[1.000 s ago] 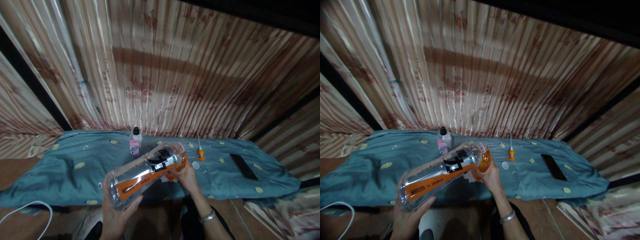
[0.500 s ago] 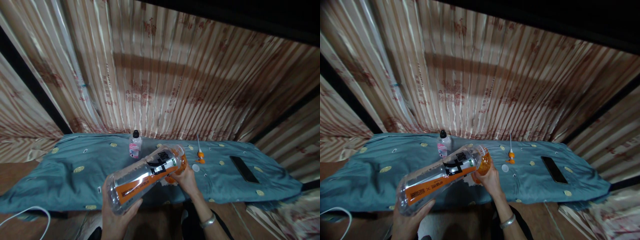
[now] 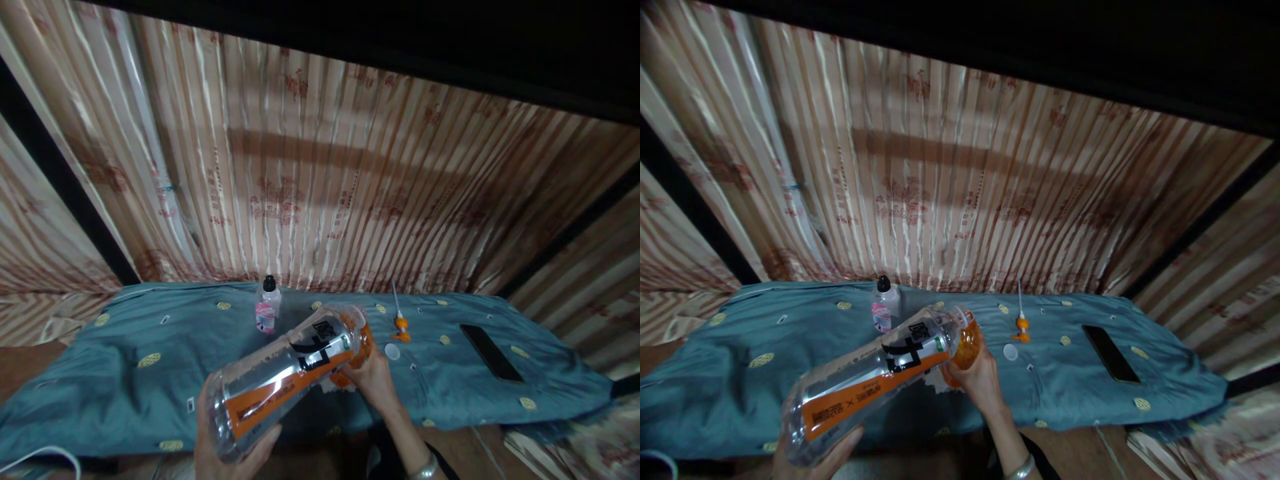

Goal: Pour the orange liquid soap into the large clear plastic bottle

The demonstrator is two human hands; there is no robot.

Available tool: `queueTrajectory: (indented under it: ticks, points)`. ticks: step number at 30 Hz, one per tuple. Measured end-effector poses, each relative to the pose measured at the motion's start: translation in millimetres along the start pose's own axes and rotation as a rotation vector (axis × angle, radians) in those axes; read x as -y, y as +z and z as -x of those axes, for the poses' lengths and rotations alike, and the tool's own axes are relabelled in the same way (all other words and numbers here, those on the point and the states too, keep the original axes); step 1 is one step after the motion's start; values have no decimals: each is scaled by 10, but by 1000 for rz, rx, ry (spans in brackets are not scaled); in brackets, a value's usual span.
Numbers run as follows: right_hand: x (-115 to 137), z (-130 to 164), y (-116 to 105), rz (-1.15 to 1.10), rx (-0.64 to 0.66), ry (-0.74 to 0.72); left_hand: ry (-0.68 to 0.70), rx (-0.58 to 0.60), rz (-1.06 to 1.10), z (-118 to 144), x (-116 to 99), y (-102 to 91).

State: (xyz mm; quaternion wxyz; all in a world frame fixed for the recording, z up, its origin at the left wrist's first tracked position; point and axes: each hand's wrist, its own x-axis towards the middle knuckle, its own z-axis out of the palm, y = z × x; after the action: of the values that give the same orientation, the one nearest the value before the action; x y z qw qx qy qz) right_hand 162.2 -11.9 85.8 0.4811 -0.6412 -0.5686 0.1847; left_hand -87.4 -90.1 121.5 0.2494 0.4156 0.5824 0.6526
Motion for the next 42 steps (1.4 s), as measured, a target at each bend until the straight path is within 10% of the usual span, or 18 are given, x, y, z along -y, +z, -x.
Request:
queueTrajectory:
  ticks: [42]
  points:
    - [7, 5, -45, 35, 22, 36, -150, 23, 51, 18, -213, 11]
